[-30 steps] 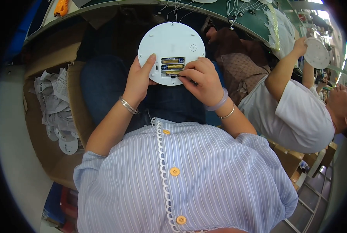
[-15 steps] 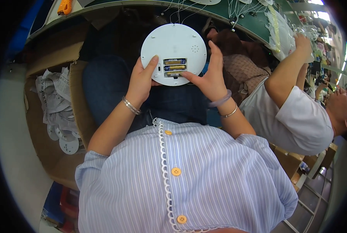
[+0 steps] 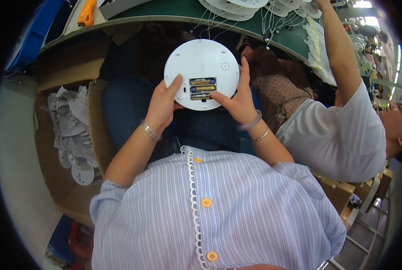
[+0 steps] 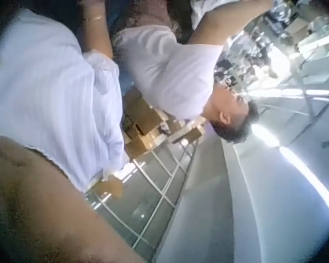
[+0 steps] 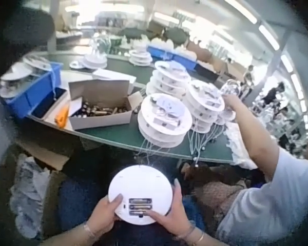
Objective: Assembling circular LED light fixtures by inserting batteries and organizing components on a factory assembly line.
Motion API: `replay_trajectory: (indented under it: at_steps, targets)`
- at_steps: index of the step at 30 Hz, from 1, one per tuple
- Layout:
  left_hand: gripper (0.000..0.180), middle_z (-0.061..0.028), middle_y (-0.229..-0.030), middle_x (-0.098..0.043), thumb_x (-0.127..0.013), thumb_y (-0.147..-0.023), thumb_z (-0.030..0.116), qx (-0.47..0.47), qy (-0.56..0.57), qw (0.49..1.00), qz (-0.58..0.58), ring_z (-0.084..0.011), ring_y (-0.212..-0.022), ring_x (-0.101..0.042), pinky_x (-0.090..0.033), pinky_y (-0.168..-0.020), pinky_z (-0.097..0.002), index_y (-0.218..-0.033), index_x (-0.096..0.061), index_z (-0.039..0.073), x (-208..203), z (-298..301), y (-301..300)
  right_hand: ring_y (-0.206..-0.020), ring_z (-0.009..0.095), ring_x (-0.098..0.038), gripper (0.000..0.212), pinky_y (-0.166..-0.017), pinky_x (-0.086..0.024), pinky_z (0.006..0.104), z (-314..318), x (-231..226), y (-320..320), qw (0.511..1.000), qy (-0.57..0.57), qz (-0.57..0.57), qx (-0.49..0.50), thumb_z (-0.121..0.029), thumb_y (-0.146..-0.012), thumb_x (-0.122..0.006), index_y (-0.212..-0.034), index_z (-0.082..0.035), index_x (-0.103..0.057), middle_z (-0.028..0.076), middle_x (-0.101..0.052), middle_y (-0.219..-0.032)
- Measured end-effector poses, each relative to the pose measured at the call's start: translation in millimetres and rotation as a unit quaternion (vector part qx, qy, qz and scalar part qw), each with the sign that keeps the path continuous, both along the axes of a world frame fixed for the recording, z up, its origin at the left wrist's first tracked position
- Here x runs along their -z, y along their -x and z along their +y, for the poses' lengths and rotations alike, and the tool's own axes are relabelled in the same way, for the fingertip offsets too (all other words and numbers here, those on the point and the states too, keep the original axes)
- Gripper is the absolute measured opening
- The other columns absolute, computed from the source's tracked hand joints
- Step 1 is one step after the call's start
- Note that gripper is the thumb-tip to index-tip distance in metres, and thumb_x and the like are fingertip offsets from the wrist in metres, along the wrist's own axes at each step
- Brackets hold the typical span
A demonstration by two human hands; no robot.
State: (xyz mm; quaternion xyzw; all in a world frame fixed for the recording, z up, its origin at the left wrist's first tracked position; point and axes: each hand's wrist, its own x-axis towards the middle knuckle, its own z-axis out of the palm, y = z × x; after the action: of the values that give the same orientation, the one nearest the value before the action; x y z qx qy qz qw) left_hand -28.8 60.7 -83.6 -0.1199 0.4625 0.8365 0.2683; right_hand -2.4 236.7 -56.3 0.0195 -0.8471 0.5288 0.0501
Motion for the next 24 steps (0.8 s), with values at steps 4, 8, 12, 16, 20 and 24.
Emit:
replay_trajectory:
  at_steps: [4, 8, 12, 16, 20, 24]
  targets:
    - [0.035, -0.0122, -0.100, -0.053, -0.041, -0.086, 0.024, -0.061, -0.110, 0.992, 0.008, -0.0207, -0.084, -0.057, -0.051, -0.065, -0.0303, -0.111, -0.039, 0.000, -29.7, -18.9, 3.7, -0.110, 0.025, -0.038, 0.079, -0.093, -0.028, 0.0327, 0.5, -21.2, 4.6, 0.978, 0.053, -0.026, -0.199, -0.017, -0.060, -0.071, -0.121, 0.001, -0.026, 0.018, -0.037, -0.118]
    - [0.040, -0.0109, -0.115, -0.045, -0.035, -0.087, 0.027, -0.122, -0.201, 0.971, 0.044, -0.0219, -0.104, -0.045, -0.039, -0.086, -0.0345, -0.118, -0.035, 0.002, -45.5, -33.4, 14.3, -0.081, 0.017, -0.053, 0.019, -0.069, -0.039, 0.0289, 5.7, -10.5, 4.2, 0.911, -0.321, 0.042, -0.256, -0.010, -0.074, -0.057, -0.090, -0.001, -0.054, 0.010, -0.055, -0.082]
    - [0.040, -0.0103, -0.118, -0.042, -0.036, -0.087, 0.026, -0.188, -0.229, 0.953, 0.064, -0.0224, -0.109, -0.041, -0.032, -0.092, -0.0353, -0.120, -0.033, 0.003, -55.0, -61.3, 15.1, -0.070, 0.014, -0.054, 0.008, -0.061, -0.041, 0.0243, 10.2, -25.5, -6.9, 0.976, -0.058, -0.128, -0.165, -0.005, -0.077, -0.051, -0.080, 0.000, -0.056, 0.008, -0.055, -0.075]
    - [0.042, -0.0119, -0.120, -0.040, -0.038, -0.086, 0.026, 0.001, -0.457, 0.878, 0.144, -0.0208, -0.106, -0.044, -0.040, -0.084, -0.0358, -0.121, -0.031, 0.004, -49.2, -88.6, 13.2, -0.067, 0.016, -0.054, 0.012, -0.060, -0.042, 0.0234, 11.5, -33.7, -5.3, 0.966, 0.032, 0.076, -0.243, -0.002, -0.077, -0.049, -0.086, 0.001, -0.056, 0.009, -0.055, -0.075]
    - [0.068, -0.0136, -0.122, -0.035, -0.052, -0.078, 0.021, -0.097, -0.537, 0.837, 0.045, -0.0312, -0.099, -0.046, -0.043, -0.080, -0.0376, -0.130, -0.010, 0.010, -68.3, -99.2, -5.3, -0.064, 0.016, -0.056, 0.021, -0.058, -0.043, 0.0219, 5.3, -59.2, -6.9, 0.965, 0.013, 0.045, -0.257, -0.001, -0.077, -0.049, -0.098, 0.000, -0.054, 0.009, -0.056, -0.076]
    - [0.064, -0.0086, -0.117, -0.035, -0.055, -0.076, 0.021, -0.017, -0.603, 0.793, 0.089, -0.0290, -0.101, -0.045, -0.044, -0.078, -0.0421, -0.127, -0.018, 0.013, -103.0, -92.2, -11.5, -0.058, 0.012, -0.058, 0.028, -0.053, -0.045, 0.0178, -0.4, -68.6, -5.5, 0.959, 0.123, 0.007, -0.255, -0.001, -0.077, -0.050, -0.105, 0.001, -0.050, 0.010, -0.059, -0.079]
